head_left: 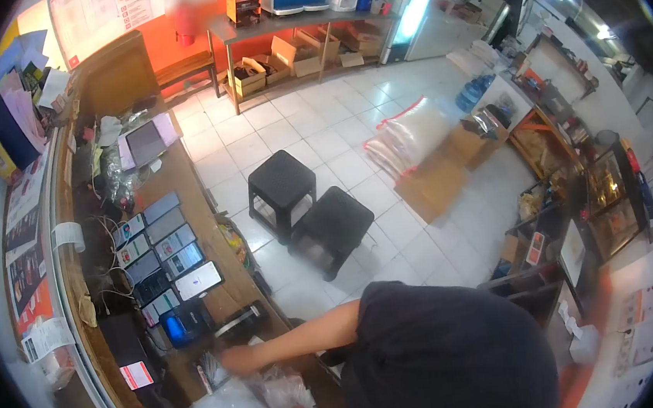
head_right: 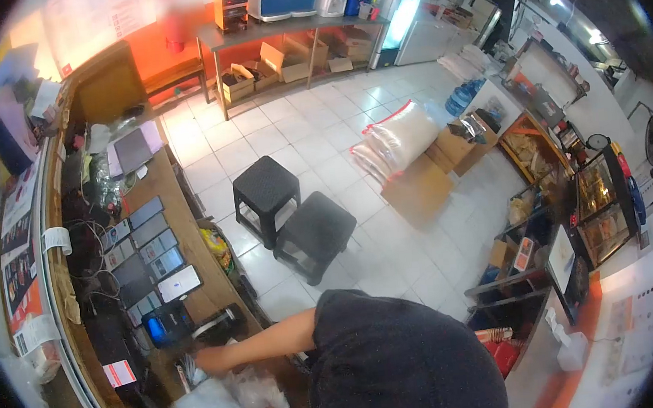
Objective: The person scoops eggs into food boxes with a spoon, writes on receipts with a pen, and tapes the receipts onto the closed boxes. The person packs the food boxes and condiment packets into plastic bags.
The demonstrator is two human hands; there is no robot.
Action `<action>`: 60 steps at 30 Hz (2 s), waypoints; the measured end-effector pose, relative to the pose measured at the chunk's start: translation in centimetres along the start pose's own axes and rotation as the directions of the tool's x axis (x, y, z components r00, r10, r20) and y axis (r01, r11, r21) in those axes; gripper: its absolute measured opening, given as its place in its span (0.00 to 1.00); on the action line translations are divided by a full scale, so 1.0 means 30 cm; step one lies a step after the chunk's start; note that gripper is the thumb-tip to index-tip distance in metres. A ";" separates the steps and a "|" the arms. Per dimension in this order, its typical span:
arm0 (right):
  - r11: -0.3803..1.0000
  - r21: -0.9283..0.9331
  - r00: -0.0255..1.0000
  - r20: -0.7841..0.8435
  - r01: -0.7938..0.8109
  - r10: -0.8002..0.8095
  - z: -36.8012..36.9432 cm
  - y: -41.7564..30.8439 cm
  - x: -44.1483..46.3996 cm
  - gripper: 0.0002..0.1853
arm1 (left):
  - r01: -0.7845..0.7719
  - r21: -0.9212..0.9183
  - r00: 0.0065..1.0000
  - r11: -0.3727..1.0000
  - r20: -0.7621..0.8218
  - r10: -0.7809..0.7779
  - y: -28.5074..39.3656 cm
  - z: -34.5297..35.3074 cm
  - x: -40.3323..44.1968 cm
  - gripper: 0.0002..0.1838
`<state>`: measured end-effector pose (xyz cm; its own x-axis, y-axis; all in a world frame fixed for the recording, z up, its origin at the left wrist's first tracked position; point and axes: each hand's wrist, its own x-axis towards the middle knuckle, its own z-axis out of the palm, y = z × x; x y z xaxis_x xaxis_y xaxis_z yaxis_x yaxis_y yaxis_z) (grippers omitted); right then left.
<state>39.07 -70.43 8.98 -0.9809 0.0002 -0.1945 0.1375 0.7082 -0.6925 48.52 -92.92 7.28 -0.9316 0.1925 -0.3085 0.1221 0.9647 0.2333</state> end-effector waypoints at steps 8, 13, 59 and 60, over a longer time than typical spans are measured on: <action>0.972 0.211 0.993 -0.042 -0.102 0.113 0.368 0.055 -0.313 0.05 | -0.048 -0.450 0.959 0.892 0.228 0.166 -0.052 -0.096 -0.101 0.30; 0.943 0.328 0.979 -0.167 -0.058 0.119 0.441 -0.067 -0.347 0.06 | -0.141 -0.489 0.989 0.861 -0.038 0.140 -0.119 0.013 -0.161 0.31; 0.977 0.196 0.983 0.147 0.080 -0.110 0.565 -0.063 -0.491 0.14 | -0.045 -0.367 0.943 0.929 -0.322 -0.082 -0.234 0.208 -0.257 0.12; 0.968 0.231 0.993 0.044 0.095 -0.108 0.538 -0.089 -0.534 0.14 | -0.040 -0.361 0.946 0.932 -0.313 -0.081 -0.242 0.210 -0.251 0.12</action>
<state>56.64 -83.72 2.72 -0.9830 -0.1075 -0.1488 0.0714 0.5230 -0.8493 56.80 -100.24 2.11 -0.9986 0.0480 -0.0217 0.0275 0.8264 0.5625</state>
